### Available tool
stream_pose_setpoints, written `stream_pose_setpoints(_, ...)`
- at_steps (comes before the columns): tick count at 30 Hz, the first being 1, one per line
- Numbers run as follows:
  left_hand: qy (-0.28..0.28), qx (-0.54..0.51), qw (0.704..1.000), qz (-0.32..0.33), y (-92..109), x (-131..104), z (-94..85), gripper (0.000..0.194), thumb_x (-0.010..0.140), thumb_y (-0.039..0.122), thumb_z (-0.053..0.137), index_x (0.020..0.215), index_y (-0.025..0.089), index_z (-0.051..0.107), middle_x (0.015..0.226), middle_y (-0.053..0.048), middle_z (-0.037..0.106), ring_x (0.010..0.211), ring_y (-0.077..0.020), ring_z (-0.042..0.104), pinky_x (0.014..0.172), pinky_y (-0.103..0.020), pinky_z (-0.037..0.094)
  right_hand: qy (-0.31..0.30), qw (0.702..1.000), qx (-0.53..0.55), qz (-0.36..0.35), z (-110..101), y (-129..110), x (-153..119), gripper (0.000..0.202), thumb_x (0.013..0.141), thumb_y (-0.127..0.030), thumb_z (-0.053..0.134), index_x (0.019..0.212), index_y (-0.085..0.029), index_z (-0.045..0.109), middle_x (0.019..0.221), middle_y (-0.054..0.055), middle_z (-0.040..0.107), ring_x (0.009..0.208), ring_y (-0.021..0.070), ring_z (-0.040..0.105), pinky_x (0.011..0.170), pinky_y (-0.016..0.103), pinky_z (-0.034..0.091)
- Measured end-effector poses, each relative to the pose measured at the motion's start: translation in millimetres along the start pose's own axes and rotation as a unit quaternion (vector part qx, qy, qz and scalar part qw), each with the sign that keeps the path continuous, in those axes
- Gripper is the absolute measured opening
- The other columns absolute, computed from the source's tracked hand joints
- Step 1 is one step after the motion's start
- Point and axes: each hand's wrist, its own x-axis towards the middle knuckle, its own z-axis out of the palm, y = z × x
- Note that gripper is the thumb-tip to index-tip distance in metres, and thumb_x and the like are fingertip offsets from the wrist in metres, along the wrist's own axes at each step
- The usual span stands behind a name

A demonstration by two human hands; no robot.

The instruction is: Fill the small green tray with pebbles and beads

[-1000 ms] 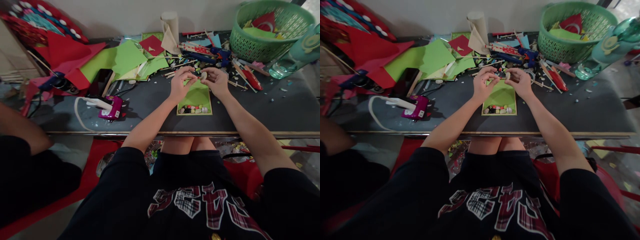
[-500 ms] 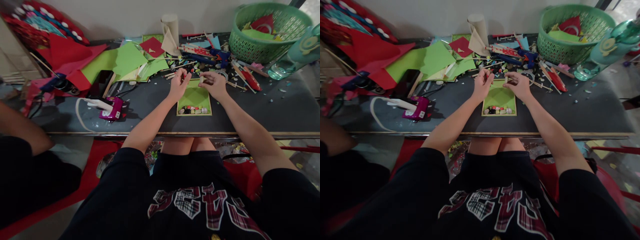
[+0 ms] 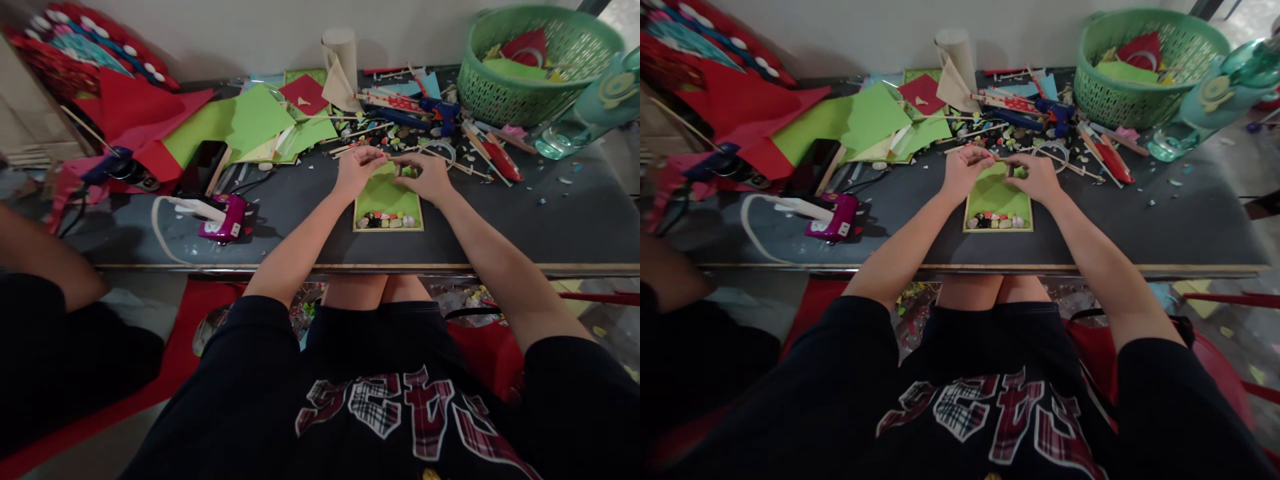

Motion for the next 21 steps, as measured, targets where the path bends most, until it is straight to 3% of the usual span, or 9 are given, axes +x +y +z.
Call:
stream_pose_setpoints(5,-0.013,0.032,0.999,-0.007,5.4,-0.1,-2.3,0.039,0.085,0.059,0.072,0.090,0.020,0.070,0.121,-0.013,0.074,0.121,-0.0245,0.068,0.085,-0.034,0.060,-0.056,0.997,-0.041,-0.025,0.2,-8.3,0.9,0.041,0.061,-0.046,0.093,0.096,-0.029,0.080,0.104,0.009,0.077,0.106,0.0377,0.069,0.103,0.061,0.054)
stream_pose_setpoints(8,-0.025,0.069,0.997,0.022,6.2,0.1,-4.1,0.035,0.084,0.057,0.074,0.090,0.023,0.072,0.123,-0.012,0.072,0.127,-0.0252,0.063,0.083,-0.032,0.059,-0.012,1.000,0.008,-0.021,1.2,-14.0,0.1,0.045,0.071,-0.066,0.082,0.098,-0.029,0.079,0.107,0.009,0.077,0.110,0.0360,0.068,0.108,0.059,0.051)
stream_pose_setpoints(12,-0.043,0.128,0.990,0.050,7.3,-1.4,-4.5,0.051,0.080,0.064,0.075,0.115,0.028,0.068,0.141,-0.013,0.060,0.129,-0.0272,0.059,0.082,-0.032,0.058,0.045,0.996,0.071,0.000,3.3,-16.8,-0.1,0.057,0.077,-0.081,0.066,0.095,-0.028,0.079,0.106,0.009,0.078,0.108,0.0310,0.070,0.107,0.051,0.053)
stream_pose_setpoints(18,-0.047,0.223,0.967,0.117,10.9,-4.0,-3.1,0.052,0.088,0.069,0.062,0.124,0.031,0.067,0.145,-0.013,0.055,0.133,-0.0321,0.053,0.107,-0.049,0.050,0.096,0.983,0.146,0.059,9.9,-2.7,4.8,0.070,0.068,-0.089,0.066,0.088,-0.023,0.079,0.088,0.007,0.077,0.087,0.0290,0.073,0.087,0.049,0.061)
stream_pose_setpoints(21,-0.041,0.247,0.957,0.148,15.1,-5.1,-2.4,0.050,0.091,0.067,0.056,0.126,0.033,0.068,0.142,-0.013,0.057,0.132,-0.0323,0.054,0.113,-0.053,0.045,0.105,0.979,0.162,0.067,10.5,4.1,7.1,0.070,0.061,-0.089,0.071,0.085,-0.024,0.078,0.088,0.008,0.077,0.083,0.0297,0.072,0.085,0.050,0.061)
